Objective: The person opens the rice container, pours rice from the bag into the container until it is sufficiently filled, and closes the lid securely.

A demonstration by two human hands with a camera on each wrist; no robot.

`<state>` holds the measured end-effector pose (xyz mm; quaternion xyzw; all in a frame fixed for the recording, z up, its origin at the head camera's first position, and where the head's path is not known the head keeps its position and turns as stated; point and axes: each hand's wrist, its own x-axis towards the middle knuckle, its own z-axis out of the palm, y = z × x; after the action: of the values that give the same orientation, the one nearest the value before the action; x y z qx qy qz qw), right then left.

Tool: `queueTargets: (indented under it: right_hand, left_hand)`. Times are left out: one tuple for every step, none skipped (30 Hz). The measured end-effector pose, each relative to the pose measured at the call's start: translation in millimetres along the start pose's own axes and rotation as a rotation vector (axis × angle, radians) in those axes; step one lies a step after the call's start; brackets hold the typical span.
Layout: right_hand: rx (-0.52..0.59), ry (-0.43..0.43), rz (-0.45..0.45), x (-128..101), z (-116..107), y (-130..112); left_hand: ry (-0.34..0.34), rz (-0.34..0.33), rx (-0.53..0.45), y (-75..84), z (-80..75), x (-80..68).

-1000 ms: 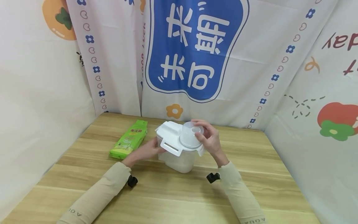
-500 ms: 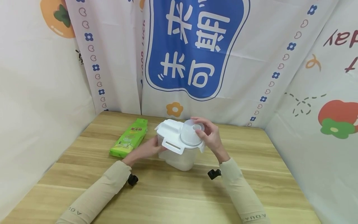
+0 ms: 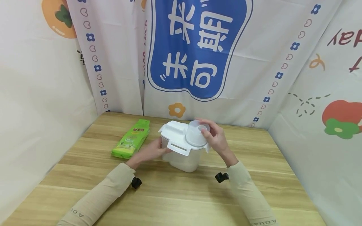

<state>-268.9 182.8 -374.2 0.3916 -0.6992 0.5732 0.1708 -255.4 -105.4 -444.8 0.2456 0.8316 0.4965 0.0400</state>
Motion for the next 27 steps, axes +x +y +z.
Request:
queueTargets:
  right_hand:
    - [-0.016, 0.001, 0.008, 0, -1, -1]
    - [-0.030, 0.004, 0.017, -1, -1, -2]
    - [-0.046, 0.007, 0.029, -2, -2, -3]
    - [-0.058, 0.016, 0.044, -3, -2, -4]
    - [-0.068, 0.026, 0.059, -3, -3, -5]
    - [-0.081, 0.035, 0.075, -4, -3, -5]
    - [-0.087, 0.042, 0.089, -5, -3, -6]
    - [-0.092, 0.047, 0.101, -6, -4, -7]
    - [-0.096, 0.051, 0.111, -8, -4, -7]
    - [-0.101, 0.052, 0.126, -8, -3, -12]
    - [-0.101, 0.046, 0.139, -10, -4, -13]
    - [-0.101, 0.039, 0.150, -11, -4, -13]
    - [-0.097, 0.031, 0.159, -13, -4, -13]
    - [-0.095, 0.023, 0.169, -15, -5, -13]
    - [-0.091, 0.017, 0.182, -17, -4, -13]
    - [-0.085, 0.010, 0.196, -18, -4, -13]
    - [-0.074, 0.004, 0.202, -21, -4, -9]
    - [-0.068, -0.001, 0.207, -22, -2, -8]
    - [-0.061, -0.005, 0.213, -24, -1, -8]
    - [-0.049, -0.008, 0.220, -26, 1, -8]
    - [-0.034, -0.009, 0.225, -27, 3, -7]
    - [-0.023, -0.010, 0.228, -29, 5, -6]
    - [-0.019, -0.009, 0.232, -31, 6, -5]
    - [-0.010, -0.009, 0.233, -32, 7, -5]
    - [-0.003, -0.008, 0.235, -34, 8, -4]
    - [-0.005, -0.007, 0.238, -36, 8, -3]
    - [-0.013, -0.007, 0.239, -38, 8, -2]
  left_hand:
    - [0.005, -0.001, -0.001, 0.0, 1.4, 0.1]
    - [0.013, -0.001, 0.004, 0.0, 2.7, -0.2]
    - [0.016, -0.009, 0.004, -0.2, 3.9, -0.1]
    - [0.020, -0.015, 0.000, 0.3, 5.0, -0.4]
    - [0.025, -0.028, 0.001, 1.0, 5.9, -0.9]
    - [0.027, -0.035, -0.002, 1.5, 6.5, -1.2]
    - [0.031, -0.039, -0.002, 1.9, 7.1, -1.6]
    - [0.032, -0.044, -0.004, 2.5, 7.3, -2.1]
    - [0.026, -0.040, -0.012, 2.5, 7.2, -2.2]
    - [0.019, -0.040, -0.015, 6.8, 6.0, -3.8]
    - [0.013, -0.033, -0.016, 6.1, 5.4, -3.6]
    - [0.005, -0.021, -0.023, 5.4, 4.7, -3.3]
    - [-0.005, -0.009, -0.036, 5.0, 4.2, -3.1]
    - [-0.015, -0.003, -0.045, 4.4, 3.6, -3.1]
    - [-0.024, 0.000, -0.052, 3.9, 2.8, -3.4]
    - [-0.029, -0.001, -0.055, 3.2, 2.3, -3.7]
    - [-0.035, 0.006, -0.059, -0.8, 2.3, -3.3]
    - [-0.044, 0.006, -0.068, 0.2, 1.5, -4.5]
    - [-0.049, 0.001, -0.066, 0.7, 0.7, -6.0]
    - [-0.058, -0.001, -0.070, 1.5, -0.2, -7.5]
    - [-0.067, -0.005, -0.081, 3.0, -1.2, -9.0]
    - [-0.076, -0.005, -0.090, 4.0, -2.2, -10.3]
    - [-0.083, -0.010, -0.097, 5.3, -3.3, -12.1]
    - [-0.088, -0.023, -0.095, 5.8, -4.3, -13.4]
    - [-0.092, -0.029, -0.098, 6.1, -5.3, -14.8]
    - [-0.092, -0.035, -0.106, 6.4, -6.2, -15.8]
    - [-0.086, -0.047, -0.103, 6.3, -7.0, -16.9]
